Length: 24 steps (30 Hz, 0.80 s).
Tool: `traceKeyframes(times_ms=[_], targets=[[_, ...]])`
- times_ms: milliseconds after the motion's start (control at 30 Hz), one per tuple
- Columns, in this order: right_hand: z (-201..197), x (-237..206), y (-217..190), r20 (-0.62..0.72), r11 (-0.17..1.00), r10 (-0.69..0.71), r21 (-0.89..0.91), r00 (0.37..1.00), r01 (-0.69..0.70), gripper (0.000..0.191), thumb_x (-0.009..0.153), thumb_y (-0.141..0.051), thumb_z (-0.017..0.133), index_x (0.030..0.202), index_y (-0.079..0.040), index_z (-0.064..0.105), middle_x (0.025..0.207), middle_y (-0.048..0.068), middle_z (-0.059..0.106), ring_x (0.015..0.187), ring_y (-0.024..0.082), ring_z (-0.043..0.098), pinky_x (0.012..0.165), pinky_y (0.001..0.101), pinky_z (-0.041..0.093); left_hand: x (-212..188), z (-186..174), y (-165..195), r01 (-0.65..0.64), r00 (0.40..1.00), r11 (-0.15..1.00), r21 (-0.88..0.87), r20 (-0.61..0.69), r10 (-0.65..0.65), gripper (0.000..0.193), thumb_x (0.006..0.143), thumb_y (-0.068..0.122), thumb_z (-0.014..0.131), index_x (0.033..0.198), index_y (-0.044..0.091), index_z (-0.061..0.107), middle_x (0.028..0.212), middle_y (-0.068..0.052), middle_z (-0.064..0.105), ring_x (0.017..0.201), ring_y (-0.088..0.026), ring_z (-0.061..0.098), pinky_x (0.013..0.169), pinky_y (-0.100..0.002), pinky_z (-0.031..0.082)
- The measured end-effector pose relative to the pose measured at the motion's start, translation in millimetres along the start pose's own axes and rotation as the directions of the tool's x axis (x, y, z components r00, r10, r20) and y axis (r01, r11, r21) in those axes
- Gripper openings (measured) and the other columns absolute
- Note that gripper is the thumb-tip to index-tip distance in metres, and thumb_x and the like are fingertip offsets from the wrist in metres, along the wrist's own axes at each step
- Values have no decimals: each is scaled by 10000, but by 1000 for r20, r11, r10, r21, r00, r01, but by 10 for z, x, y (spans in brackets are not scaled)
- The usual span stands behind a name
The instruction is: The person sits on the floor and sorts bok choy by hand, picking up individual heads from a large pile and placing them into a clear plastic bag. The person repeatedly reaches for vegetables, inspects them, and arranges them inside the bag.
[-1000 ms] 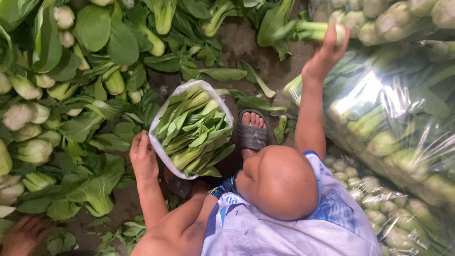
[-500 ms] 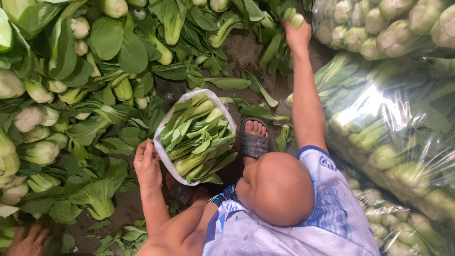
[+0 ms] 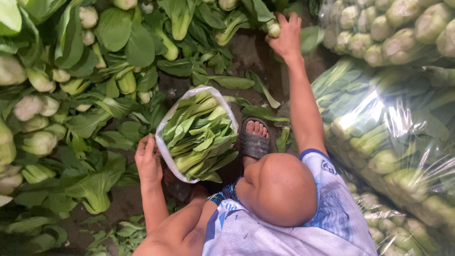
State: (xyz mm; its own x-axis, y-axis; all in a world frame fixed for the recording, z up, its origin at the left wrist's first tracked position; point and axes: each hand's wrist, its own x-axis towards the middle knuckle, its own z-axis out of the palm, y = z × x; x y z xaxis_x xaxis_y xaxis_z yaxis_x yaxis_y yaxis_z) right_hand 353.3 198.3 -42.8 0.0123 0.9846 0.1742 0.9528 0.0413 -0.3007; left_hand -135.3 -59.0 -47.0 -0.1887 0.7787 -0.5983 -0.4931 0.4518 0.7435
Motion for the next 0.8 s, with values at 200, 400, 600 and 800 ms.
traceKeyframes(times_ms=[200,400,600,800], targets=[[156,-79,2,184,984,172,20,968,-178,836,721,-229,934,1398,-76,468,1226,174,670,1145,368,614,1004,561,394,-5,19,-8,12,1000,1000,23,-23,-12,213,1016,247,641,1124,64,646,902,30,642,782,-67,568,701,-242,465],[-254,-792,-355,202,519,199,808,959,-278,665,919,-118,821,1461,-86,436,1329,57,602,1196,153,629,1035,303,544,-168,282,286,-207,975,967,150,-47,216,191,1074,182,681,1193,37,640,928,3,601,787,-82,532,681,-230,418],[-883,-1062,-1124,265,315,-250,932,931,-181,664,913,-63,812,1449,-109,424,1294,44,561,1131,124,578,1001,309,520,-353,1073,719,-518,846,762,389,366,388,595,976,327,741,1460,35,554,1382,-103,611,1277,-193,607,1113,-331,515],[-1196,-1090,-2162,140,373,-630,917,764,140,712,879,-187,854,1418,-127,392,1583,194,433,1394,332,500,1175,442,434,-536,1791,569,-559,690,820,123,619,377,1374,781,508,920,1677,95,-35,1669,-139,270,1577,-262,299,1311,-407,285]])
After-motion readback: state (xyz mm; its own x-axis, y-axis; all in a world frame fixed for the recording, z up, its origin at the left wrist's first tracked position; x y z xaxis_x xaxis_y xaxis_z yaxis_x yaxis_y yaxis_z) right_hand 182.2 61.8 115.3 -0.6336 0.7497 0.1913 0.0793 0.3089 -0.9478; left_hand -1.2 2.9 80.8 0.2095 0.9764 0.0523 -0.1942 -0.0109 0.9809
